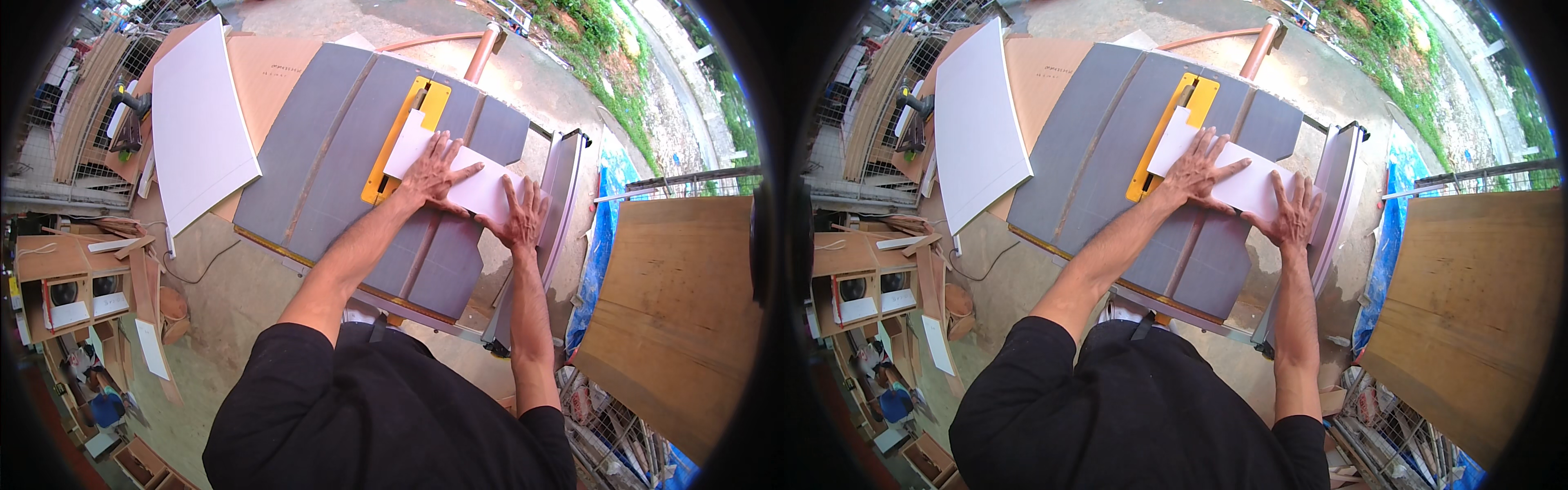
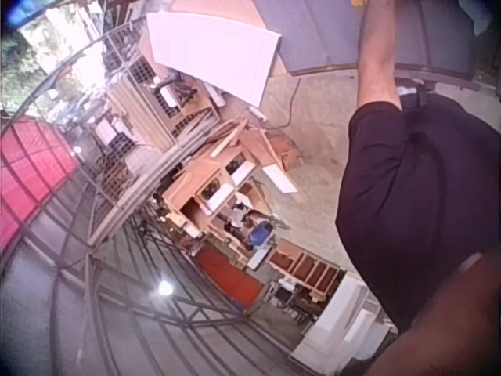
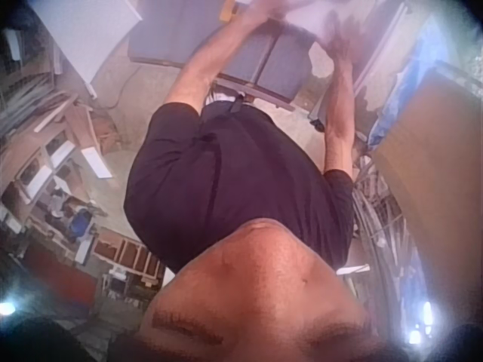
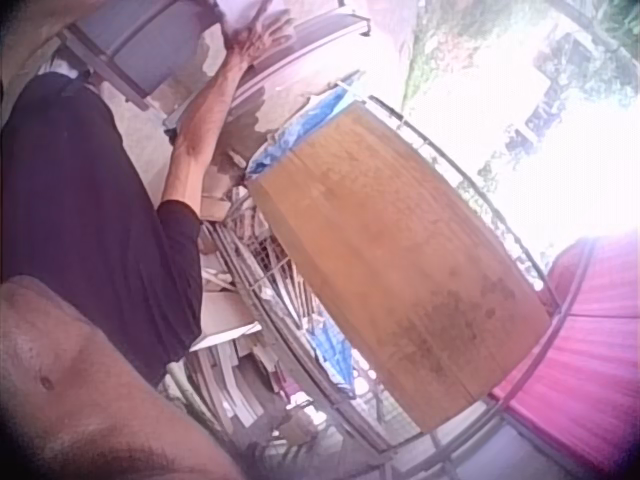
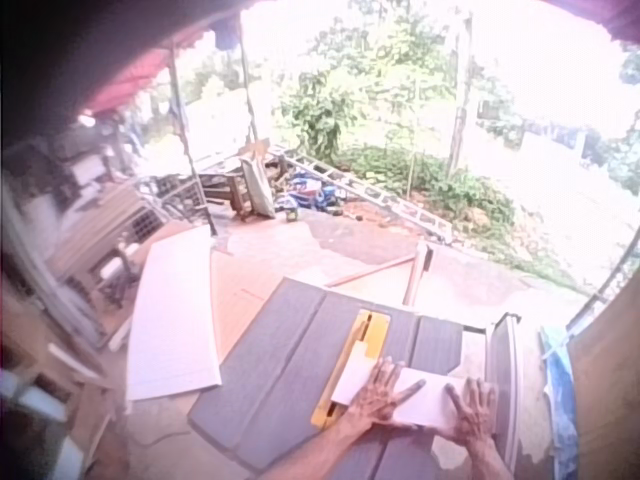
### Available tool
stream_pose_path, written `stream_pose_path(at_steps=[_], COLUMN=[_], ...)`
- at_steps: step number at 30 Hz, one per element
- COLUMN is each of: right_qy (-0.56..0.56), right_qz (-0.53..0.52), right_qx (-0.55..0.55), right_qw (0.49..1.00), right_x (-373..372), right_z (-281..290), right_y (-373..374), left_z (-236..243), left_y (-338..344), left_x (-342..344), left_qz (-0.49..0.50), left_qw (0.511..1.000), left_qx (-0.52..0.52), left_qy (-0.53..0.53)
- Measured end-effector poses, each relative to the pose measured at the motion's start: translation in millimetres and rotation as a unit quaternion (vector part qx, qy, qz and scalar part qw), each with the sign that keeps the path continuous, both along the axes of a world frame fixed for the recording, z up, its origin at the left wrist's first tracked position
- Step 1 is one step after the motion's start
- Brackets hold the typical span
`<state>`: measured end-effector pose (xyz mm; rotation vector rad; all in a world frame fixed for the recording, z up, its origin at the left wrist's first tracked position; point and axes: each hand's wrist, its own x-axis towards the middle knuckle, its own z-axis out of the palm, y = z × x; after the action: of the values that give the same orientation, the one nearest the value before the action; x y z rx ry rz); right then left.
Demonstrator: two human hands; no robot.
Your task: The person moves a large white board and then uses a table saw to cut several smaller white boards into narrower strips. The person adjusts the fence and guides each piece through the saw blade, collecting the cut pieces.
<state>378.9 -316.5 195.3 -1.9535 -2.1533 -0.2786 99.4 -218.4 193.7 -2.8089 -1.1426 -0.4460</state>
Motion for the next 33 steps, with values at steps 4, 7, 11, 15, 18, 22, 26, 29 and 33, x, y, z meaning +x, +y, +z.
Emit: stream_pose_path(at_steps=[4,7,11,15,18,22,26,29,33], right_qy=[-0.002,-0.007,-0.010,-0.009,-0.010,-0.012,-0.008,-0.012,-0.011], right_qz=[-0.003,-0.008,-0.011,-0.005,-0.002,0.000,-0.002,-0.006,-0.005], right_qx=[-0.005,-0.007,-0.009,0.001,0.006,0.013,0.010,0.007,0.005], right_qw=[1.000,1.000,1.000,1.000,1.000,1.000,1.000,1.000,1.000], right_x=[-0.3,-0.4,0.6,2.0,2.4,2.1,1.0,0.0,-0.7], right_z=[-0.4,-1.5,-3.8,-5.9,-7.3,-7.6,-6.2,-5.0,-4.4], right_y=[0.6,1.3,1.8,3.0,3.4,3.5,4.2,4.2,3.1], left_z=[-2.0,-3.0,-3.0,-2.9,-3.9,-5.5,-6.4,-7.1,-8.3], left_y=[1.2,2.1,2.1,2.5,3.1,3.9,5.0,5.7,5.9], left_x=[0.5,0.9,1.5,2.0,2.3,2.3,2.0,2.4,3.6], left_qz=[0.000,0.000,0.004,0.007,0.008,0.007,0.005,0.007,0.013], left_qw=[1.000,1.000,1.000,1.000,1.000,1.000,1.000,1.000,0.999], left_qx=[0.000,-0.002,-0.007,0.001,0.006,0.016,0.013,0.011,0.021], left_qy=[0.001,0.005,0.020,0.024,0.024,0.020,0.024,0.024,0.033])
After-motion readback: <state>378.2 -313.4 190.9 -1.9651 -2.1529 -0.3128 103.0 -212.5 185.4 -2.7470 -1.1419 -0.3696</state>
